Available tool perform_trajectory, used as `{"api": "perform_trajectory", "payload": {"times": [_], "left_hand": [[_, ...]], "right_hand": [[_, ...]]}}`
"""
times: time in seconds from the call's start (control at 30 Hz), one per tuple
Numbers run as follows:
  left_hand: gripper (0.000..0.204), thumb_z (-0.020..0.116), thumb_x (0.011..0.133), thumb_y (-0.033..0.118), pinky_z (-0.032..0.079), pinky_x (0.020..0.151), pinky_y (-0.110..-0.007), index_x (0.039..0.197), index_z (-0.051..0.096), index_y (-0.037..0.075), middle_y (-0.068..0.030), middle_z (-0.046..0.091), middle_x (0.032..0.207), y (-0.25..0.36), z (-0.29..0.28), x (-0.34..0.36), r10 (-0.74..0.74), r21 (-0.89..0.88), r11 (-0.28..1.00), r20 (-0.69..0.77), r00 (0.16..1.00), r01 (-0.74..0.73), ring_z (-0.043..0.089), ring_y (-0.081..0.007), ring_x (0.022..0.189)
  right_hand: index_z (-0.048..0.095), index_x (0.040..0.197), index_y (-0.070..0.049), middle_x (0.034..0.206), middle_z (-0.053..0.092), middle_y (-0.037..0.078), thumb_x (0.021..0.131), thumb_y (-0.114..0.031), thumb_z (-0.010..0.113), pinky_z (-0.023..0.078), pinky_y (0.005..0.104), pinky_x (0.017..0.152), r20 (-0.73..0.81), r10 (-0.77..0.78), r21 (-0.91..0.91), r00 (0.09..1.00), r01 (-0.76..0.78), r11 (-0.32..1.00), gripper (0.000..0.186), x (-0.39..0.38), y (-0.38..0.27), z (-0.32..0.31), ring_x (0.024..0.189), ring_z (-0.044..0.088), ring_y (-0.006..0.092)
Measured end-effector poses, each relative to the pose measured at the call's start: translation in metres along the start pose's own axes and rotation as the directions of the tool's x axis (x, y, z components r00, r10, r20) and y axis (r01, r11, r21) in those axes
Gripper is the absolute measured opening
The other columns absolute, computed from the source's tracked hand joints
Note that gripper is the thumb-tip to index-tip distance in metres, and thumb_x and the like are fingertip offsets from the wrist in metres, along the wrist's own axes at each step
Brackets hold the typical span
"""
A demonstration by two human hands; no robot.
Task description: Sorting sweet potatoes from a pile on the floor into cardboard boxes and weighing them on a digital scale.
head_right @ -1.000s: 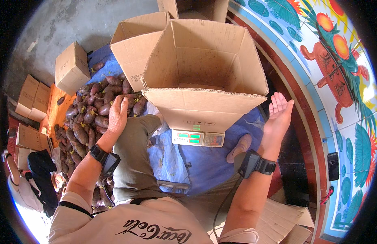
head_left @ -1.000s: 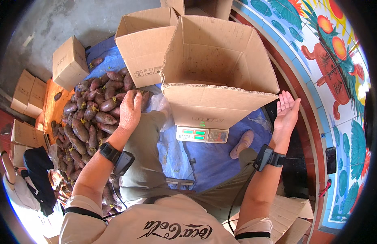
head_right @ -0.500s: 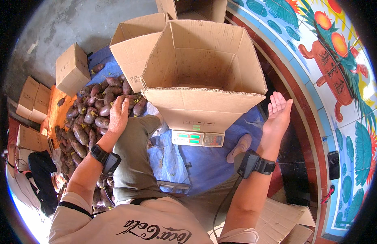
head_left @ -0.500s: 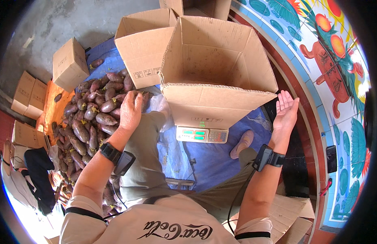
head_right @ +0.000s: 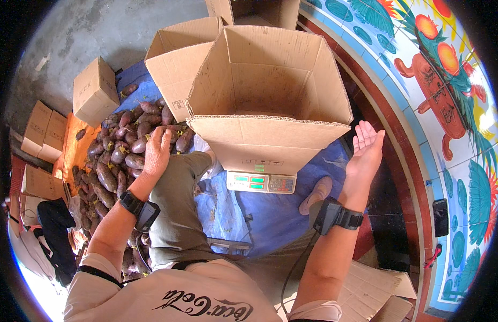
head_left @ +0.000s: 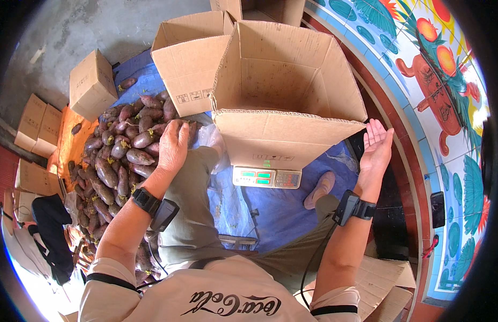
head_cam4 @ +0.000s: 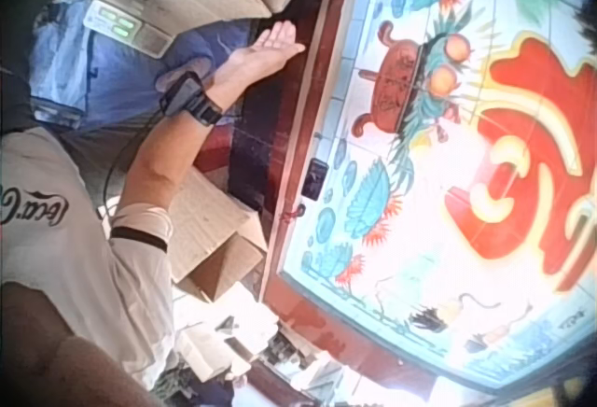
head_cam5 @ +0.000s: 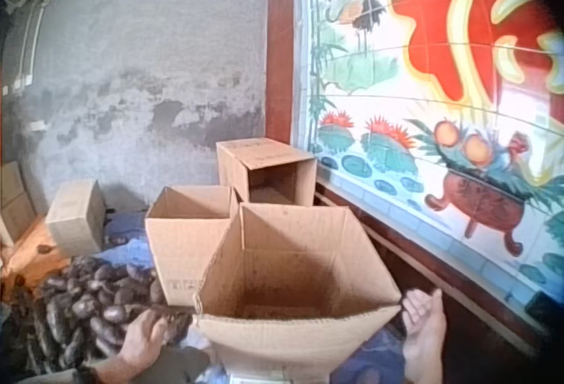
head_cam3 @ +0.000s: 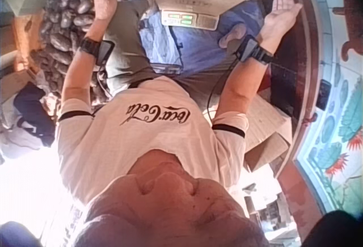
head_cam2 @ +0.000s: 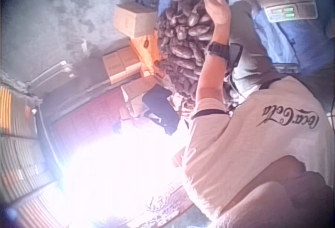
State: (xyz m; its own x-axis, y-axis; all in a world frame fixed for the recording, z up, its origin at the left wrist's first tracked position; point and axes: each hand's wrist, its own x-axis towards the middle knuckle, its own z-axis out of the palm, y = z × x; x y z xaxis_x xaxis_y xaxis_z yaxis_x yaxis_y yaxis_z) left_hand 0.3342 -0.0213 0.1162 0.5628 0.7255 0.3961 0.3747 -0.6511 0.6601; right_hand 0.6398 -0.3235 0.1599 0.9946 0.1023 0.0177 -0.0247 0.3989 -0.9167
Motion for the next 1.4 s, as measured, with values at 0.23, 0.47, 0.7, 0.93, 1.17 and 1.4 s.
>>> {"api": "perform_trajectory", "payload": {"times": [0.23,0.47,0.7,0.93,1.17,1.4], "left_hand": [[0.029,0.045,0.089,0.025,0.042,0.073,-0.041,0.091,0.052,-0.003,-0.0216,0.055,0.085,-0.003,0.000,0.000,0.009,-0.019,1.000,-0.004,1.000,-0.009,0.053,-0.0377,0.082],[0.032,0.045,0.089,0.027,0.042,0.074,-0.040,0.095,0.054,-0.003,-0.0213,0.055,0.086,-0.009,0.002,0.000,0.047,-0.004,0.999,-0.017,0.999,-0.047,0.053,-0.0377,0.082],[0.034,0.043,0.091,0.026,0.041,0.079,-0.037,0.103,0.054,-0.003,-0.0202,0.056,0.089,-0.005,0.001,0.000,0.032,0.022,0.999,0.051,0.998,-0.033,0.053,-0.0328,0.087],[0.031,0.047,0.087,0.026,0.043,0.075,-0.041,0.096,0.054,-0.002,-0.0217,0.055,0.088,-0.003,0.001,0.001,0.051,0.009,0.999,0.026,0.998,-0.051,0.053,-0.0382,0.085],[0.031,0.047,0.087,0.027,0.043,0.076,-0.040,0.097,0.055,-0.001,-0.0205,0.056,0.091,-0.003,0.002,0.000,0.061,0.027,0.998,0.063,0.996,-0.062,0.053,-0.0374,0.087],[0.036,0.049,0.086,0.027,0.042,0.084,-0.040,0.110,0.052,0.001,-0.0206,0.054,0.106,0.003,0.006,-0.002,0.078,0.084,0.992,0.143,0.987,-0.091,0.052,-0.0359,0.099]], "right_hand": [[0.048,0.115,0.002,0.119,0.050,0.014,0.091,-0.046,0.032,0.027,0.0335,0.097,-0.003,0.009,-0.005,1.000,-0.009,1.000,0.056,0.000,0.002,0.001,0.113,0.045,0.0216],[0.049,0.114,0.002,0.118,0.052,0.014,0.091,-0.045,0.033,0.028,0.0334,0.097,-0.002,0.008,-0.022,1.000,-0.008,1.000,0.055,-0.001,0.001,0.004,0.112,0.045,0.0213],[0.048,0.117,0.002,0.120,0.051,0.014,0.091,-0.044,0.034,0.027,0.0336,0.097,0.010,-0.057,-0.147,0.998,0.058,0.987,0.055,-0.004,0.002,0.011,0.113,0.045,0.0224],[0.050,0.117,0.000,0.120,0.051,0.015,0.091,-0.038,0.039,0.028,0.0341,0.096,0.087,-0.204,-0.308,0.975,0.221,0.925,0.048,-0.012,0.000,0.021,0.115,0.044,0.0226],[0.046,0.122,-0.002,0.122,0.050,0.013,0.092,-0.033,0.042,0.029,0.0322,0.097,0.190,-0.311,-0.380,0.931,0.362,0.851,0.044,-0.014,0.003,0.026,0.118,0.043,0.0192],[0.043,0.125,0.000,0.123,0.048,0.013,0.091,-0.025,0.044,0.030,0.0294,0.097,0.224,-0.359,-0.397,0.906,0.421,0.815,0.042,-0.022,0.006,0.036,0.114,0.043,0.0187]]}}
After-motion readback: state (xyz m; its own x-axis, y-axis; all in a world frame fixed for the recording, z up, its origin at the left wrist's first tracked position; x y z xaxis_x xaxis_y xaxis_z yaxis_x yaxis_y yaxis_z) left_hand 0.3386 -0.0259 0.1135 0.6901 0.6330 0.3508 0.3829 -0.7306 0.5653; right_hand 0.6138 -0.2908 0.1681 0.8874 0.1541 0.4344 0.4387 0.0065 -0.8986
